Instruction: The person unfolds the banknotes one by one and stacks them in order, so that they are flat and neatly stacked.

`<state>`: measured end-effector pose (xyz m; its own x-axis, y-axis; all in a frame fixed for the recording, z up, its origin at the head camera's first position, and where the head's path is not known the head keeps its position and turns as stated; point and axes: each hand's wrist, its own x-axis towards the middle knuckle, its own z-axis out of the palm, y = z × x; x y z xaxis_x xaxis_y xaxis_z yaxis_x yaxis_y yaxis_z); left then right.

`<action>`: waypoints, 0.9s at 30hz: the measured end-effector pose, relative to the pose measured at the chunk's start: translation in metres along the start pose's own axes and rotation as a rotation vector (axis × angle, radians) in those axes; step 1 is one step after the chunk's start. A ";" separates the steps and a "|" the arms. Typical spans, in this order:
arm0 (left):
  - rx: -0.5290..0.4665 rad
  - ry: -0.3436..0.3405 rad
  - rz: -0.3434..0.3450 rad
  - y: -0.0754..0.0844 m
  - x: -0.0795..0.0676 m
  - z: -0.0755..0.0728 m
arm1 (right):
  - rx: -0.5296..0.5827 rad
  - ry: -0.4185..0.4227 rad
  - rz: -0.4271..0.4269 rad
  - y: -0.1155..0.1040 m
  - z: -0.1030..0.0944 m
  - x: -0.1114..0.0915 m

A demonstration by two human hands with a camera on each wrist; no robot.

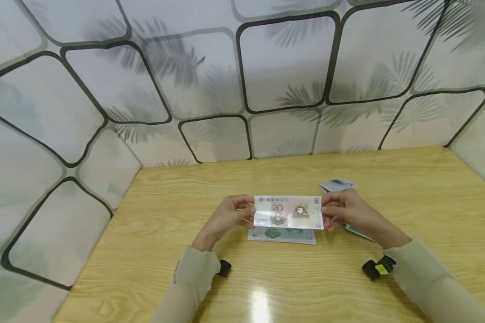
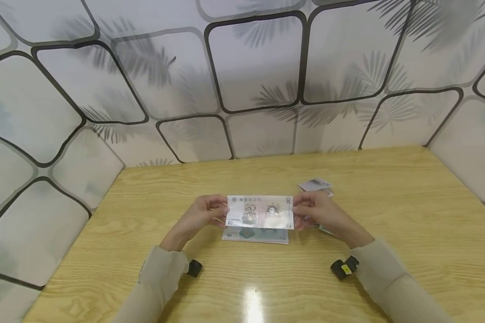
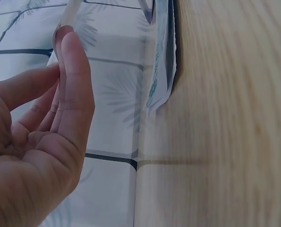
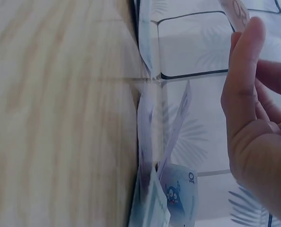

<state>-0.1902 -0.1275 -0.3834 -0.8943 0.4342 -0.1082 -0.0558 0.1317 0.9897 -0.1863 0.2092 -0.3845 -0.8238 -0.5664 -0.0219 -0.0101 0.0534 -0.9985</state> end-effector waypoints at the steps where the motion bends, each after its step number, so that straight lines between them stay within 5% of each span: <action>1: 0.002 -0.003 -0.008 0.000 0.000 0.000 | -0.009 0.010 0.009 0.000 0.001 0.000; 13: 0.078 -0.035 -0.035 0.002 0.001 -0.003 | -0.112 0.086 0.059 -0.002 0.010 0.002; 27: 0.105 -0.044 -0.123 -0.004 0.000 -0.003 | -0.102 -0.014 0.062 0.003 0.011 0.004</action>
<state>-0.1911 -0.1305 -0.3869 -0.8632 0.4474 -0.2337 -0.1144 0.2775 0.9539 -0.1836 0.1985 -0.3884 -0.8165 -0.5711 -0.0848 -0.0180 0.1719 -0.9849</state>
